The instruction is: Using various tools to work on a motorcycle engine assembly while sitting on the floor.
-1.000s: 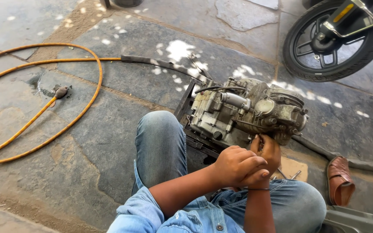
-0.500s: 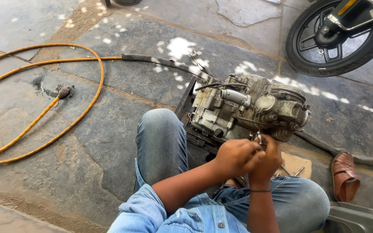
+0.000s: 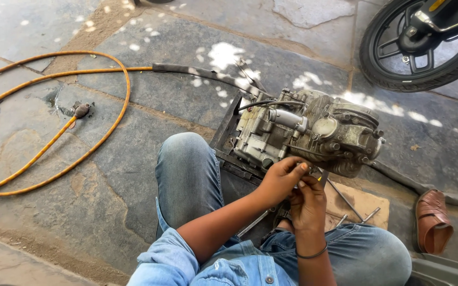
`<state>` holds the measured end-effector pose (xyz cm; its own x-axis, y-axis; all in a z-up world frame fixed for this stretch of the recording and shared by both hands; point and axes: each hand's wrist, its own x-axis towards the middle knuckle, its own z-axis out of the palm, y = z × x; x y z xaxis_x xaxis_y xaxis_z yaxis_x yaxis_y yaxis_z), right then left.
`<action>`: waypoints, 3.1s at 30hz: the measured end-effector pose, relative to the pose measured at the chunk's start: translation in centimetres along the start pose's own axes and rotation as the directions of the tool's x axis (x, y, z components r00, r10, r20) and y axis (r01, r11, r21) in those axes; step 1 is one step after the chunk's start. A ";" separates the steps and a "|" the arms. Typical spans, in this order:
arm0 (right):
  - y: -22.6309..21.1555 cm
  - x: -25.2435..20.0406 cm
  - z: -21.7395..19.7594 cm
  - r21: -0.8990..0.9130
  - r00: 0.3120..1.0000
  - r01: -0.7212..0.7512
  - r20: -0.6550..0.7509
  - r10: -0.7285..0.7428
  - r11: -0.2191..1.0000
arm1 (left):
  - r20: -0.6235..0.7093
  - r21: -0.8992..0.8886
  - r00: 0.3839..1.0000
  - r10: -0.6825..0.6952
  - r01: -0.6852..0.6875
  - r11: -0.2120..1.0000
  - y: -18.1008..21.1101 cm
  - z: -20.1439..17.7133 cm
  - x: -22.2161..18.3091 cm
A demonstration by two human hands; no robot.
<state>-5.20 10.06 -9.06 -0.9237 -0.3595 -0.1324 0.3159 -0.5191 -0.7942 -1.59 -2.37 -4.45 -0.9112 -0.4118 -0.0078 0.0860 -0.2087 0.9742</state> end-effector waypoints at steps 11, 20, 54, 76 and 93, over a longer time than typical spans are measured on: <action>-1.4 -3.1 0.9 0.160 0.979 -0.013 0.201 -0.020 0.987 | 0.184 0.183 0.846 0.501 -0.530 0.828 3.0 -0.7 -2.9; -1.0 -4.7 0.4 0.190 0.972 -0.076 0.234 0.030 0.979 | 0.162 0.254 0.819 0.550 -0.573 0.779 4.1 -0.5 -2.9; -3.2 -6.9 2.6 0.091 0.970 0.034 0.235 -0.054 0.995 | 0.401 0.262 0.636 0.660 -0.770 0.582 5.6 -1.2 -5.3; -8.3 -5.8 3.4 -0.828 0.826 0.556 0.539 -0.163 0.081 | 0.577 0.730 0.816 0.029 -0.531 0.429 3.2 -3.4 -3.3; -7.4 -6.1 4.3 -0.855 0.838 0.513 0.517 -0.172 -0.074 | 0.640 0.744 0.768 0.006 -0.622 0.245 2.6 -3.6 -3.2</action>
<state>-0.96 12.75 0.15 -0.7165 -0.6134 0.3323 -0.6824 0.5174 -0.5163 2.99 -4.81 -2.71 -0.9573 0.2502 0.1448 0.2882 0.8648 0.4113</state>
